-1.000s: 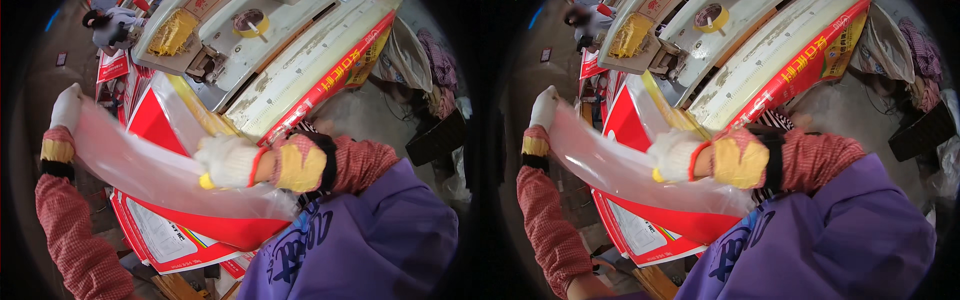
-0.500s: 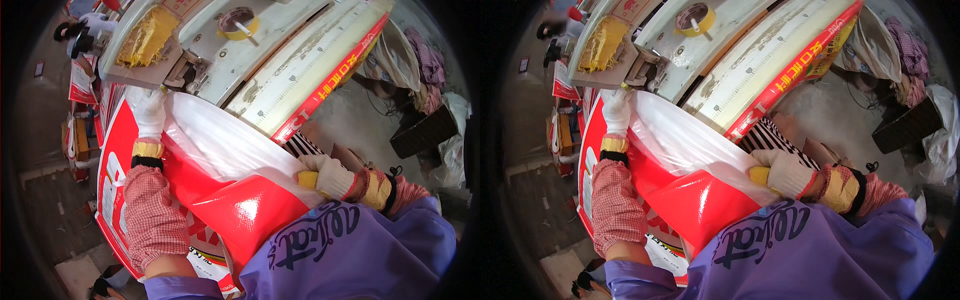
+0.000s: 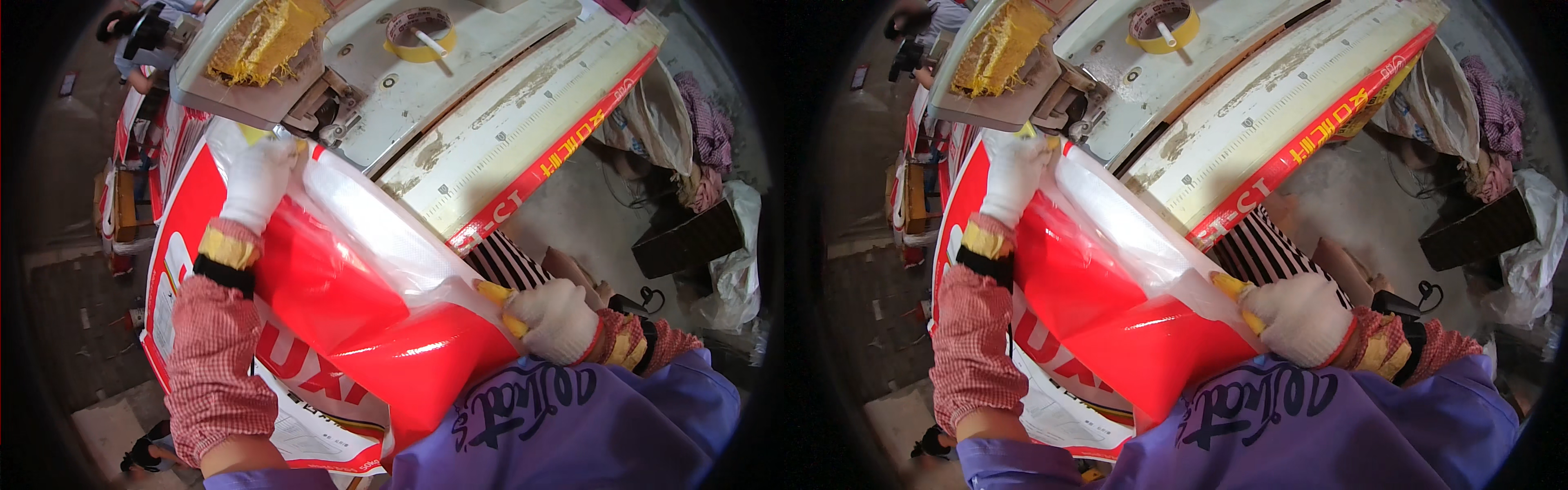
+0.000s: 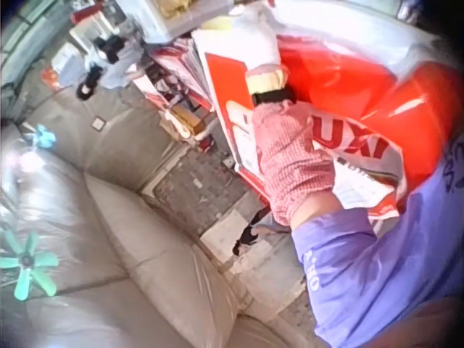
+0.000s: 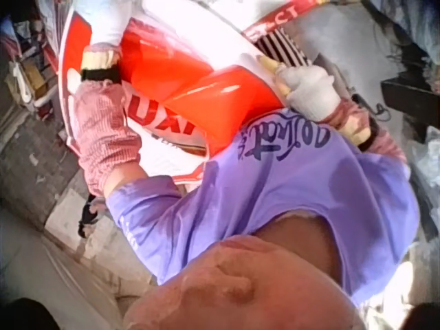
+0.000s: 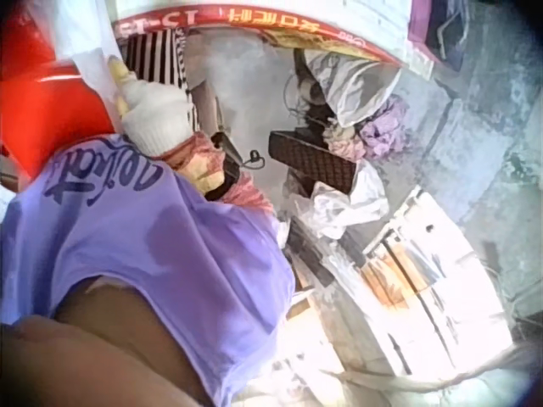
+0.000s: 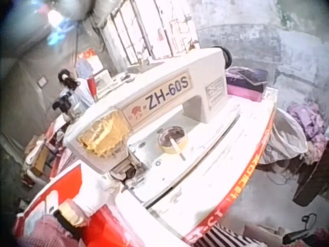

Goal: Using an industrial sewing machine to join layers of large plastic bags.

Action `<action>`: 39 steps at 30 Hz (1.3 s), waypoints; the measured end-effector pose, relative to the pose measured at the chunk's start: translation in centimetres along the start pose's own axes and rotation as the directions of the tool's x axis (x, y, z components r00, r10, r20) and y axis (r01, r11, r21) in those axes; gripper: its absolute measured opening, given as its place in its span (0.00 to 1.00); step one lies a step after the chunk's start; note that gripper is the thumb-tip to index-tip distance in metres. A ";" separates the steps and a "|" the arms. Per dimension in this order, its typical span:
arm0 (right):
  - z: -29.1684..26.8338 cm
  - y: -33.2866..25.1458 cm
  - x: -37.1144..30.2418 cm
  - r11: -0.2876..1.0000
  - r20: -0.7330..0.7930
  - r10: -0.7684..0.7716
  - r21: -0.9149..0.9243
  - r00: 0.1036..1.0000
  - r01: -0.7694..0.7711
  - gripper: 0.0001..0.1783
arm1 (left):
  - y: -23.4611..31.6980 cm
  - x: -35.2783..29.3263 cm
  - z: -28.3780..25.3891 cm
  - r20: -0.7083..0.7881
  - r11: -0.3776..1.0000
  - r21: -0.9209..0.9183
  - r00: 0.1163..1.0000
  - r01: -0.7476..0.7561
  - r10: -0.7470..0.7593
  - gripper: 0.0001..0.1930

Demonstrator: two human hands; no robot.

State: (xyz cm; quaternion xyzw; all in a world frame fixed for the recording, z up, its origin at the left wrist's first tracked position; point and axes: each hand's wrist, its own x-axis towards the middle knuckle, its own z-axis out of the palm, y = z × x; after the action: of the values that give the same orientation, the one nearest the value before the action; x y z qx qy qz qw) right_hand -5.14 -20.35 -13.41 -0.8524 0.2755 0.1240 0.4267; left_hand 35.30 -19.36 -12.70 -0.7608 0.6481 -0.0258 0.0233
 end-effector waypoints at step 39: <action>-5.3 -2.3 31.2 0.510 -0.067 -0.838 -0.452 0.542 0.732 0.13 | 19.3 -2.1 -20.7 0.954 0.972 0.234 0.185 0.030 -0.236 0.31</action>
State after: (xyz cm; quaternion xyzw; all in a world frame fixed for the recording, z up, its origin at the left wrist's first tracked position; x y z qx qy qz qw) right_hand 21.54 -34.82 -22.59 -0.9549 -0.1177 -0.1563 0.2233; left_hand 14.55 -20.40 6.64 -0.6530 0.4131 0.4068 0.4873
